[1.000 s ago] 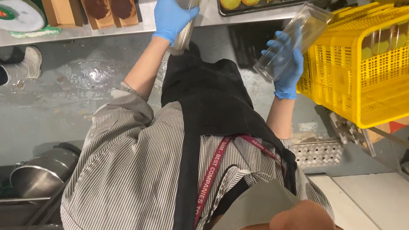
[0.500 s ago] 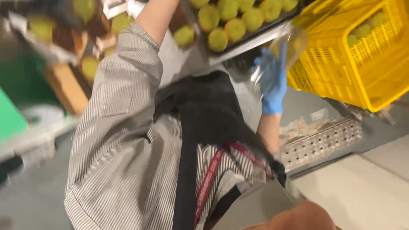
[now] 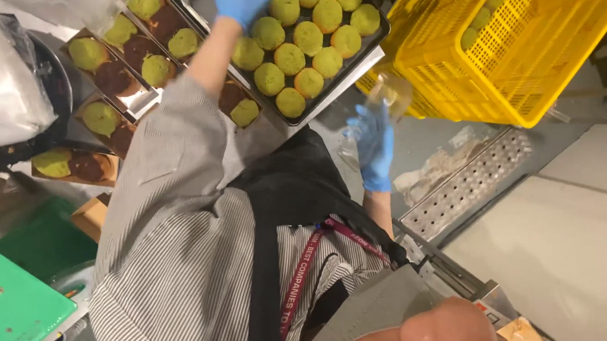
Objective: The recorder is individually packaging green and brown pastries into clear plastic containers and placing them into a yellow crate.
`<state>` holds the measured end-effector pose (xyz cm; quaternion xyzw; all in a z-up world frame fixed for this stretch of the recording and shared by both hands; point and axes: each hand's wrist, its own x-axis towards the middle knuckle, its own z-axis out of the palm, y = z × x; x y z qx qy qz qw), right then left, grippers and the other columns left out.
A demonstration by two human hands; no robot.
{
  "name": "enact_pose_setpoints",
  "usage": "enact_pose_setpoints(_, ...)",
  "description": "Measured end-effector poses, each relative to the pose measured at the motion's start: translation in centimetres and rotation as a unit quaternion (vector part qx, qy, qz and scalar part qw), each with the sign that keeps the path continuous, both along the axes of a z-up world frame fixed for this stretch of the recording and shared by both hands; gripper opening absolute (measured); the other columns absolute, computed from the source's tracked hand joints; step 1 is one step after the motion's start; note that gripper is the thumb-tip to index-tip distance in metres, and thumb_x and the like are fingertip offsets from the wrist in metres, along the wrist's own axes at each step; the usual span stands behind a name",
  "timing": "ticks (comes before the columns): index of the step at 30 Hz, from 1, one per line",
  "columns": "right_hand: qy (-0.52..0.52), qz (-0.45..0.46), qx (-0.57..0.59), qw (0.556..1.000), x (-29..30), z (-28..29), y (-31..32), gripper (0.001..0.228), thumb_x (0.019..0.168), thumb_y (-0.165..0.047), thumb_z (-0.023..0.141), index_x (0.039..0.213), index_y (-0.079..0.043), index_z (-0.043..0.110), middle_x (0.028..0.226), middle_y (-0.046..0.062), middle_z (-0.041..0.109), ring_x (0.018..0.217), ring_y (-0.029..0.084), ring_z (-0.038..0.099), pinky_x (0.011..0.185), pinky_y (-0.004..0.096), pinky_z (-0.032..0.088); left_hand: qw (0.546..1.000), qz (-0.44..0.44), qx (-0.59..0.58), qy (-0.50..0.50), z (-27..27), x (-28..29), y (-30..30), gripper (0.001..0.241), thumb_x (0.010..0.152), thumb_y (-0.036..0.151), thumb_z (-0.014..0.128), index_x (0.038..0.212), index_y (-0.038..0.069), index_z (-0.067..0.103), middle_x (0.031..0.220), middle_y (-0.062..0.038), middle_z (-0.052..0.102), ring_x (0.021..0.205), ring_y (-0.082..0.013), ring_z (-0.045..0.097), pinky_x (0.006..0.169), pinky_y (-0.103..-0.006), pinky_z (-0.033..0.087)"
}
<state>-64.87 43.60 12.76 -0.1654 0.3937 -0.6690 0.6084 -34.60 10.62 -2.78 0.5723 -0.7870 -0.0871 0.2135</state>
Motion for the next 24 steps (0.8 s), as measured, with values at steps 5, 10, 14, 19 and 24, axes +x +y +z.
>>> enact_pose_setpoints(5,0.259,0.125,-0.054,0.956,4.8,3.2,-8.1,0.085,0.104,-0.046,0.059,0.168,-0.015,0.012,0.145,0.017,0.053,0.116,0.027,0.059,0.099,0.042,0.052,0.852,-0.177,0.154,0.468,19.0,-7.1,15.9,0.025,0.101,0.023,0.067,0.119,0.007,0.074,0.111,-0.008,0.075,0.101,-0.0196,0.07,0.089,-0.0334,0.055)
enact_pose_setpoints(10,0.3,0.172,-0.169,0.923,9.8,5.5,-10.2,0.079,0.111,-0.041,0.059,0.168,-0.006,0.016,0.16,0.016,0.047,0.145,0.026,0.049,0.128,0.04,0.038,0.789,-0.134,0.13,0.586,20.9,-6.2,20.9,0.022,0.106,0.017,0.062,0.118,0.003,0.073,0.113,-0.007,0.073,0.107,-0.0196,0.067,0.099,-0.0321,0.052)
enact_pose_setpoints(14,0.274,0.21,-0.204,0.916,12.4,7.1,-11.0,0.08,0.11,-0.045,0.058,0.166,-0.006,0.016,0.155,0.014,0.051,0.144,0.026,0.052,0.126,0.04,0.041,0.758,-0.083,0.063,0.644,20.3,-5.0,22.6,0.024,0.106,0.016,0.062,0.119,-0.002,0.071,0.119,-0.009,0.07,0.114,-0.0201,0.063,0.105,-0.0318,0.05)
enact_pose_setpoints(19,0.256,0.241,-0.234,0.906,14.6,6.0,-11.3,0.068,0.111,-0.05,0.055,0.156,-0.001,0.038,0.153,0.013,0.053,0.138,0.023,0.053,0.121,0.036,0.041,0.751,-0.045,0.016,0.658,20.8,-3.7,23.6,0.024,0.109,0.015,0.061,0.122,-0.003,0.07,0.121,-0.007,0.067,0.117,-0.0196,0.062,0.108,-0.0312,0.049)
enact_pose_setpoints(24,0.222,0.262,-0.255,0.904,16.2,5.0,-10.9,0.063,0.112,-0.05,0.054,0.148,0.001,0.05,0.15,0.012,0.054,0.139,0.022,0.052,0.123,0.034,0.037,0.753,-0.026,0.011,0.658,20.9,-2.4,24.6,0.025,0.111,0.015,0.057,0.126,-0.003,0.068,0.124,-0.006,0.065,0.119,-0.0185,0.062,0.109,-0.03,0.049)
